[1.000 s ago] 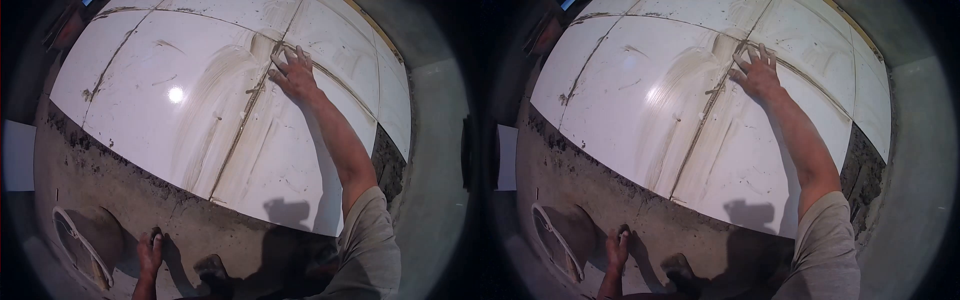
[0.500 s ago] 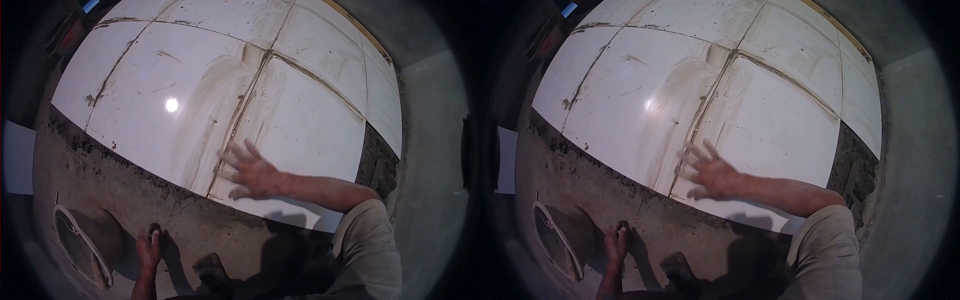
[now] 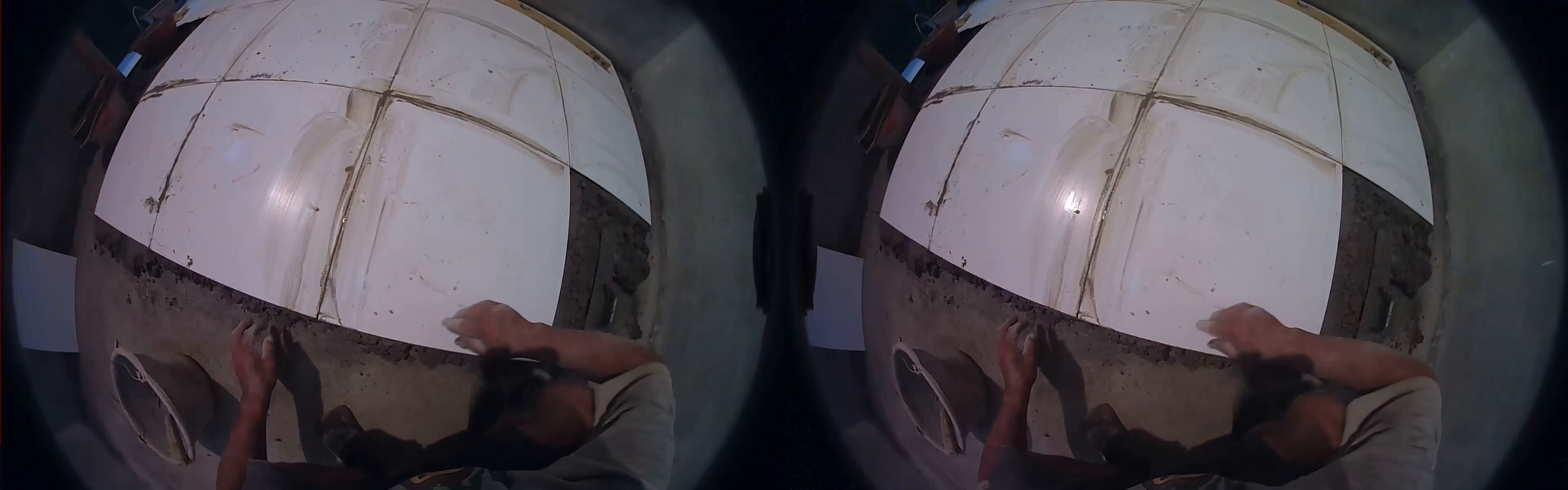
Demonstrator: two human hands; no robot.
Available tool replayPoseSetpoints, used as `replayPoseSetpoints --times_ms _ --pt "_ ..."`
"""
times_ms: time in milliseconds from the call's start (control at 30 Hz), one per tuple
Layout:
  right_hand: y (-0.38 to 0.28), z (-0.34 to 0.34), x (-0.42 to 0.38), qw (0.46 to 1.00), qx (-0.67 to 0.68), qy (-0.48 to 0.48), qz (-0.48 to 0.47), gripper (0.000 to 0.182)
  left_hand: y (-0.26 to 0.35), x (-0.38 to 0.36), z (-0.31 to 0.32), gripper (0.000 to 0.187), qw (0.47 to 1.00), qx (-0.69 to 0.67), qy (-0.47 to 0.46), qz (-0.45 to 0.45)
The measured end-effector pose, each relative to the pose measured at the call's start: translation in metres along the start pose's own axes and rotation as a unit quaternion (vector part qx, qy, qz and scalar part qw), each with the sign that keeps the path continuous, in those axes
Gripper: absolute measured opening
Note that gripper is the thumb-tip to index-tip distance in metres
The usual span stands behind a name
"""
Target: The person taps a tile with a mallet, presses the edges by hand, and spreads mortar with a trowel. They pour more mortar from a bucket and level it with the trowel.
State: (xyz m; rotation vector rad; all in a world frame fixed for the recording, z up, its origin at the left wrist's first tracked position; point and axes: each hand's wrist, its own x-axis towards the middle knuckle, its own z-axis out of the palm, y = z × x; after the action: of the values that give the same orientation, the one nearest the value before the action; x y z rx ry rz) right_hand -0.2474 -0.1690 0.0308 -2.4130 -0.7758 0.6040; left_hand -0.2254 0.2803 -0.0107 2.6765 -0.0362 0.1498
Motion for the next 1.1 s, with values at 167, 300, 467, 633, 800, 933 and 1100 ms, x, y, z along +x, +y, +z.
replayPoseSetpoints --times_ms 167,300,467,633,800,933,1100 --pt "0.022 0.031 -0.099 0.975 -0.078 0.198 0.067 0.028 0.054 0.057 0.006 0.043 0.982 0.017 -0.147 0.118" --pt "0.021 0.037 -0.131 0.921 0.06 0.234 0.307 0.017 0.101 0.114 0.033 0.046 0.96 0.017 -0.207 0.19" --pt "0.037 0.027 -0.126 0.917 0.086 0.3 0.25 0.012 0.165 0.126 0.082 0.053 0.941 0.134 -0.233 0.207" --pt "0.046 0.03 -0.117 0.881 0.209 0.31 0.289 0.014 0.193 0.099 0.079 0.054 0.93 0.13 -0.24 0.248" --pt "0.057 0.022 -0.115 0.906 0.195 0.216 0.306 0.015 0.182 0.096 0.064 0.054 0.946 0.137 -0.242 0.167" --pt "0.063 0.029 -0.109 0.931 0.13 0.2 0.277 0.014 0.168 0.095 0.066 0.052 0.967 0.091 -0.212 0.103" --pt "0.055 0.024 -0.095 0.881 0.182 0.393 0.191 0.021 0.18 0.097 0.067 0.052 0.97 0.037 -0.215 0.109"
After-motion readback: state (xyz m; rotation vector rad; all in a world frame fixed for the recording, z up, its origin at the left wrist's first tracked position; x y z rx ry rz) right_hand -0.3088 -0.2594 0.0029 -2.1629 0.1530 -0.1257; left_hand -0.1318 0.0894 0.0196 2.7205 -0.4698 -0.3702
